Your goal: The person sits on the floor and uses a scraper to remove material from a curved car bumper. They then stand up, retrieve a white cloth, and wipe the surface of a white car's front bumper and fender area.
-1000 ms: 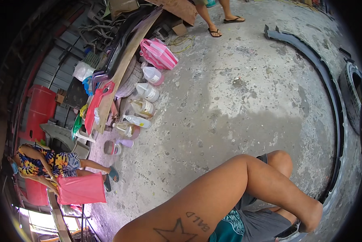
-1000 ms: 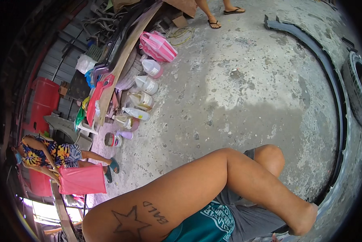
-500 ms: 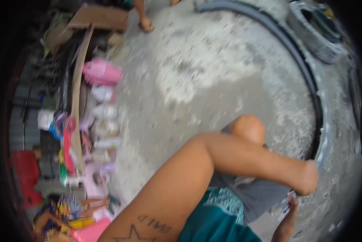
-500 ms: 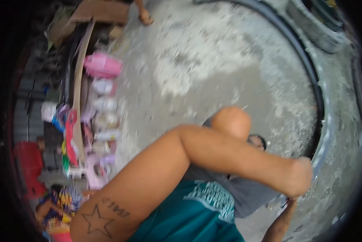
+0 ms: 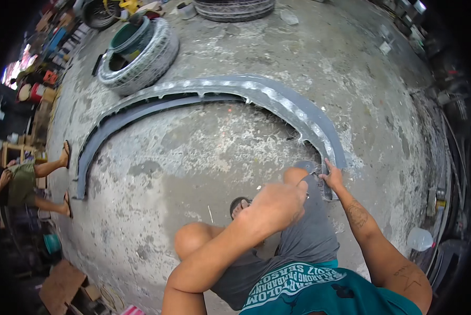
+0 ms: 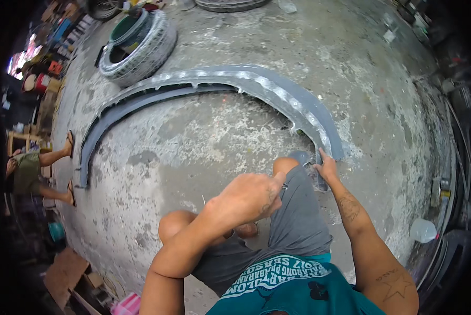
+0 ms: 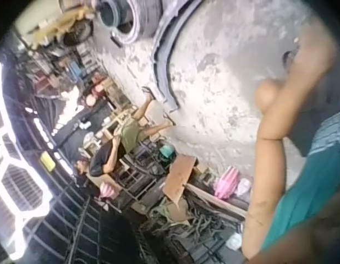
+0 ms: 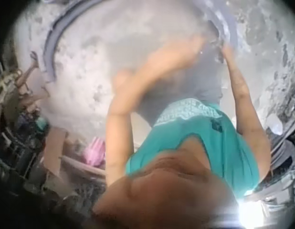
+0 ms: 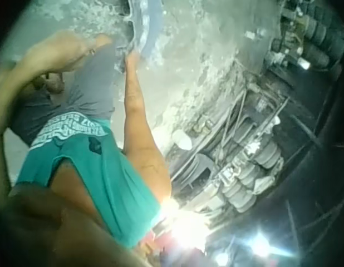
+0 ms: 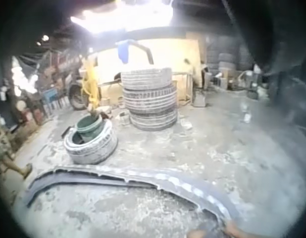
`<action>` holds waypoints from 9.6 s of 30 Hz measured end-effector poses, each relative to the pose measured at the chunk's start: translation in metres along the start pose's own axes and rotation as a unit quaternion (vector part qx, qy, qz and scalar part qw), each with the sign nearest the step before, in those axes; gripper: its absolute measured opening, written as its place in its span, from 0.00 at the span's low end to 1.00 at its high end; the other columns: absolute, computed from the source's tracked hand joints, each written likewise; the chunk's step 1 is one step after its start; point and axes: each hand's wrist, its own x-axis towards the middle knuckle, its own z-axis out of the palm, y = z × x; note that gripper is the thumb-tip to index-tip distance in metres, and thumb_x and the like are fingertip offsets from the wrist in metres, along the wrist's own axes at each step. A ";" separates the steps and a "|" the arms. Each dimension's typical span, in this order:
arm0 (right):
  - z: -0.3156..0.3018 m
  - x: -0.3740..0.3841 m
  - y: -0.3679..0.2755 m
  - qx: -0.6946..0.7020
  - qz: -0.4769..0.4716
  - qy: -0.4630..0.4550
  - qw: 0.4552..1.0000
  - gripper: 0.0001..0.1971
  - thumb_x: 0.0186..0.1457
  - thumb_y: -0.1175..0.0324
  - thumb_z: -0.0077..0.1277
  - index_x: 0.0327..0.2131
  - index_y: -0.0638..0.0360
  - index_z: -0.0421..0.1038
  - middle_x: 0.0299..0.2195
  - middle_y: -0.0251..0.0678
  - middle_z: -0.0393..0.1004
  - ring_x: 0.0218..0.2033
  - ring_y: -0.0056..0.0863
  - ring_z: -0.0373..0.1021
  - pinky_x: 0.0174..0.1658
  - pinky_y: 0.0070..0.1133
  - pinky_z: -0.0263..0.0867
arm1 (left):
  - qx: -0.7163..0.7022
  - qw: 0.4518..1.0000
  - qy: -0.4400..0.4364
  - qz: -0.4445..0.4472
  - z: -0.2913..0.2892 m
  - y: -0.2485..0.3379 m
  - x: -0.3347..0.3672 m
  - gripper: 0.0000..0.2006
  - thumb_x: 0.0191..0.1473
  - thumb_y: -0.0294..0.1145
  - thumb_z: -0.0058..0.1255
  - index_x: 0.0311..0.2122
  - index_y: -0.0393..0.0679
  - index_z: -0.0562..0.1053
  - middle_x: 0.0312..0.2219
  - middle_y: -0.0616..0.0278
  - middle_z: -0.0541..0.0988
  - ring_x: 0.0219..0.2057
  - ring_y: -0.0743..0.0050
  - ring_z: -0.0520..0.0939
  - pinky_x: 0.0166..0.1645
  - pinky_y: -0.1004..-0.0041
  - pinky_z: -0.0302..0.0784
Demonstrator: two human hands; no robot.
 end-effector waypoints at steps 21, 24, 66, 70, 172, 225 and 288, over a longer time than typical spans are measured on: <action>-0.189 -0.112 -0.204 0.359 0.034 -0.253 0.898 0.15 0.56 0.58 0.53 0.27 0.62 0.74 0.21 0.32 0.76 0.23 0.20 0.71 0.29 0.22 0.66 | -0.271 0.914 0.132 -0.271 0.114 0.000 -0.057 0.13 0.54 0.37 0.49 0.34 0.34 0.69 0.24 0.38 0.76 0.31 0.34 0.78 0.34 0.52 0.72; -0.245 -0.220 -0.230 0.349 0.236 -0.298 0.856 0.21 0.54 0.49 0.55 0.21 0.59 0.72 0.13 0.28 0.68 0.16 0.18 0.64 0.20 0.21 0.58 | -0.276 0.874 0.116 -0.383 0.061 0.033 -0.122 0.18 0.55 0.40 0.45 0.40 0.33 0.70 0.31 0.32 0.76 0.36 0.31 0.77 0.40 0.51 0.72; -0.229 -0.376 -0.602 0.082 0.176 -0.359 0.913 0.19 0.54 0.56 0.49 0.32 0.65 0.76 0.23 0.40 0.74 0.18 0.28 0.68 0.19 0.28 0.65 | -0.306 0.585 0.204 -0.723 -0.146 0.022 -0.851 0.19 0.49 0.39 0.48 0.40 0.34 0.75 0.28 0.41 0.80 0.31 0.46 0.81 0.36 0.53 0.74; -0.167 -0.278 -0.560 -0.125 0.072 -0.456 0.878 0.16 0.55 0.60 0.48 0.30 0.66 0.76 0.21 0.42 0.73 0.17 0.31 0.68 0.19 0.29 0.64 | -0.306 0.685 0.213 -0.626 -0.165 0.015 -0.774 0.20 0.54 0.44 0.44 0.40 0.34 0.75 0.31 0.37 0.79 0.33 0.37 0.80 0.37 0.51 0.74; -0.286 -0.629 -0.055 0.337 0.679 -0.183 0.626 0.19 0.54 0.53 0.55 0.23 0.62 0.73 0.12 0.31 0.65 0.14 0.21 0.60 0.20 0.26 0.56 | -0.193 0.875 0.034 -0.443 0.278 -0.064 0.257 0.39 0.39 0.62 0.62 0.40 0.28 0.75 0.37 0.41 0.79 0.41 0.54 0.80 0.47 0.64 0.72; -0.278 -0.352 -0.393 0.443 0.269 -0.394 0.759 0.33 0.43 0.55 0.68 0.49 0.63 0.67 0.36 0.34 0.72 0.30 0.23 0.71 0.25 0.18 0.62 | -0.395 0.829 -0.270 -0.288 -0.240 0.238 -0.359 0.32 0.46 0.66 0.56 0.18 0.38 0.72 0.14 0.71 0.64 0.19 0.77 0.64 0.25 0.68 0.59; -0.520 -0.283 -0.687 -0.305 -0.701 -0.200 0.613 0.17 0.37 0.68 0.56 0.34 0.57 0.64 0.34 0.35 0.66 0.40 0.33 0.68 0.30 0.28 0.71 | -0.672 0.145 0.693 -0.215 -0.121 0.165 -0.510 0.23 0.56 0.40 0.55 0.52 0.35 0.68 0.45 0.58 0.77 0.45 0.68 0.78 0.50 0.69 0.73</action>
